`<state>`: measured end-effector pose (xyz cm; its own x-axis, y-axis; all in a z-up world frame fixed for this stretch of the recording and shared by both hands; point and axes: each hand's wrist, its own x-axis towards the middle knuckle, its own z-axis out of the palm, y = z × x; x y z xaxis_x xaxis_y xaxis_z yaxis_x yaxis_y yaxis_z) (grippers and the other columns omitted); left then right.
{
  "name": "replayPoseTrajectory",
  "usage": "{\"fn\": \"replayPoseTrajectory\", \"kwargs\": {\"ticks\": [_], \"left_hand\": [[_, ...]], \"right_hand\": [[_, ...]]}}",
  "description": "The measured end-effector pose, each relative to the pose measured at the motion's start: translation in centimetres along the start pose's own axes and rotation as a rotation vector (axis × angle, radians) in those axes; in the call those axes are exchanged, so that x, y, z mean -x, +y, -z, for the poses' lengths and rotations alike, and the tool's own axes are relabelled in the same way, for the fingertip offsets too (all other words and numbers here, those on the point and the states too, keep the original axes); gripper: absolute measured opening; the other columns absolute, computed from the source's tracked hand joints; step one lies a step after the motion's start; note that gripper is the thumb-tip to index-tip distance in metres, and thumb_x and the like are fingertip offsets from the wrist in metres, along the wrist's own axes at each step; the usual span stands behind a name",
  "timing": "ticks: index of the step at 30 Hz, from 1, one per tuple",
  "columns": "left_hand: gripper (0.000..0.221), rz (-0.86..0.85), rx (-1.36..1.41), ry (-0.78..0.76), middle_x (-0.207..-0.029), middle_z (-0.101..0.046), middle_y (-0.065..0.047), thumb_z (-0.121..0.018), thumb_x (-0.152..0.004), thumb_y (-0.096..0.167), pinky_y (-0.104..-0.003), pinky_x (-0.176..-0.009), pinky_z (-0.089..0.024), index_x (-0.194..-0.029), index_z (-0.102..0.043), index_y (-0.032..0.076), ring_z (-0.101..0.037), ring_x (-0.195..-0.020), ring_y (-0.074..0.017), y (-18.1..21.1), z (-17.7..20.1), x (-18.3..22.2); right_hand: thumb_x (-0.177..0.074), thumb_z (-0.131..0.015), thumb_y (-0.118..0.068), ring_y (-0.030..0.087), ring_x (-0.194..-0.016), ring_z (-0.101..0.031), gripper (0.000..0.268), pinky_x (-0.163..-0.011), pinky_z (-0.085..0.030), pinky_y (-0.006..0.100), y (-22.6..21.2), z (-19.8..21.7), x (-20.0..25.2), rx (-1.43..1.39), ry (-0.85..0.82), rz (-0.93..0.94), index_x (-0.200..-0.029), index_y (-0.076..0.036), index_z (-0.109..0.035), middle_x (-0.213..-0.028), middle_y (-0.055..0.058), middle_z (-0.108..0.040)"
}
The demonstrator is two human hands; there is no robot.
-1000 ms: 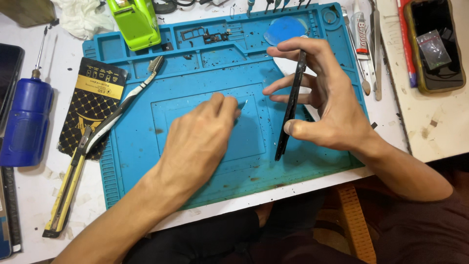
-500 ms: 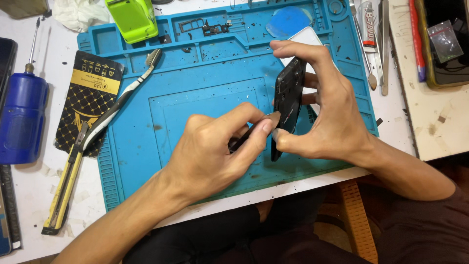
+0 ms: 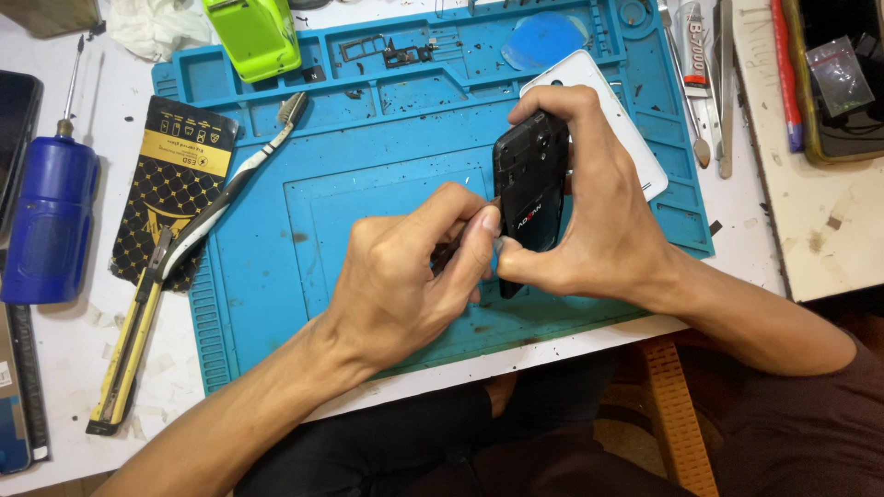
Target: The person uses a small metal prying tool to carefully separate the back cover from a black smartphone. They work along the edges and sides of the device, gradually releasing the clips holding the cover in place.
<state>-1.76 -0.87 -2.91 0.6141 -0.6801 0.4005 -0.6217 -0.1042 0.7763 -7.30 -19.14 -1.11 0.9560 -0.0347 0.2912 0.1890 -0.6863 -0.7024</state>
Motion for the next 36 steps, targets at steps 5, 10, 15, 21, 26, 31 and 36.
{"fn": "replayPoseTrajectory", "kwargs": {"ticks": [5, 10, 15, 21, 26, 31, 36], "left_hand": [[0.008, -0.099, -0.109, 0.029, -0.063, -0.05, -0.001, -0.054, -0.106, 0.008, -0.034, -0.046, -0.038, -0.098, -0.057, 0.007, -0.042, -0.047, -0.0174, -0.9, -0.7, 0.4], [0.015, 0.054, 0.084, -0.145, -0.059, -0.062, 0.005, -0.049, -0.105, 0.012, -0.023, -0.05, -0.047, -0.091, -0.054, 0.009, -0.059, -0.044, -0.0075, 0.1, 1.1, -1.3], [0.022, 0.203, 0.143, -0.208, -0.057, -0.063, 0.002, -0.049, -0.104, 0.016, -0.022, -0.046, -0.048, -0.084, -0.053, 0.01, -0.06, -0.038, -0.0079, 0.3, 1.7, -2.1], [0.027, 0.43, 0.268, -0.24, -0.057, -0.068, -0.003, -0.051, -0.103, 0.021, -0.02, -0.043, -0.046, -0.081, -0.059, 0.009, -0.062, -0.037, -0.0084, 0.1, 2.0, -2.7], [0.026, 0.43, 0.125, -0.358, -0.056, -0.067, 0.003, -0.054, -0.103, 0.024, -0.023, -0.052, -0.051, -0.08, -0.057, 0.013, -0.065, -0.041, -0.0075, -0.2, 2.3, -3.0], [0.029, 0.549, 0.134, -0.387, -0.054, -0.069, 0.001, -0.053, -0.103, 0.026, -0.024, -0.048, -0.048, -0.077, -0.058, 0.013, -0.063, -0.041, -0.0073, -0.3, 2.1, -2.9], [0.029, 0.619, 0.204, -0.367, -0.056, -0.07, -0.004, -0.055, -0.103, 0.025, -0.022, -0.047, -0.049, -0.078, -0.06, 0.011, -0.065, -0.042, -0.0084, -0.1, 2.3, -3.2]], "right_hand": [[-0.069, -0.074, -0.018, 0.021, -0.085, -0.054, 0.066, -0.072, -0.045, 0.034, 0.1, 0.0, 0.0, 0.011, -0.005, 0.003, -0.123, -0.002, -0.039, -0.109, 0.012, -0.05], [-0.067, -0.074, -0.018, 0.024, -0.092, -0.054, 0.066, -0.078, -0.045, 0.035, 0.6, 0.0, -0.1, 0.036, -0.023, -0.012, -0.122, -0.002, -0.041, -0.112, 0.013, -0.052], [-0.067, -0.073, -0.017, 0.026, -0.102, -0.055, 0.067, -0.086, -0.045, 0.036, 0.8, 0.0, -0.4, 0.041, -0.056, -0.02, -0.124, -0.002, -0.042, -0.115, 0.014, -0.052], [-0.066, -0.071, -0.016, 0.021, -0.091, -0.053, 0.066, -0.077, -0.044, 0.031, 1.1, -0.3, -0.9, -0.029, -0.11, -0.098, -0.125, -0.005, -0.043, -0.111, 0.009, -0.054], [-0.063, -0.071, -0.018, 0.018, -0.079, -0.049, 0.062, -0.065, -0.041, 0.031, 1.1, -0.6, -1.0, -0.081, -0.19, -0.228, -0.119, -0.01, -0.045, -0.104, 0.005, -0.053], [-0.062, -0.071, -0.018, 0.019, -0.083, -0.051, 0.064, -0.067, -0.042, 0.031, 1.1, -0.7, -0.9, -0.07, -0.209, -0.227, -0.12, -0.01, -0.046, -0.108, 0.006, -0.053], [-0.062, -0.071, -0.02, 0.019, -0.08, -0.049, 0.067, -0.065, -0.041, 0.031, 1.2, -0.5, -1.1, -0.065, -0.24, -0.273, -0.122, -0.011, -0.045, -0.106, 0.005, -0.052]]}}
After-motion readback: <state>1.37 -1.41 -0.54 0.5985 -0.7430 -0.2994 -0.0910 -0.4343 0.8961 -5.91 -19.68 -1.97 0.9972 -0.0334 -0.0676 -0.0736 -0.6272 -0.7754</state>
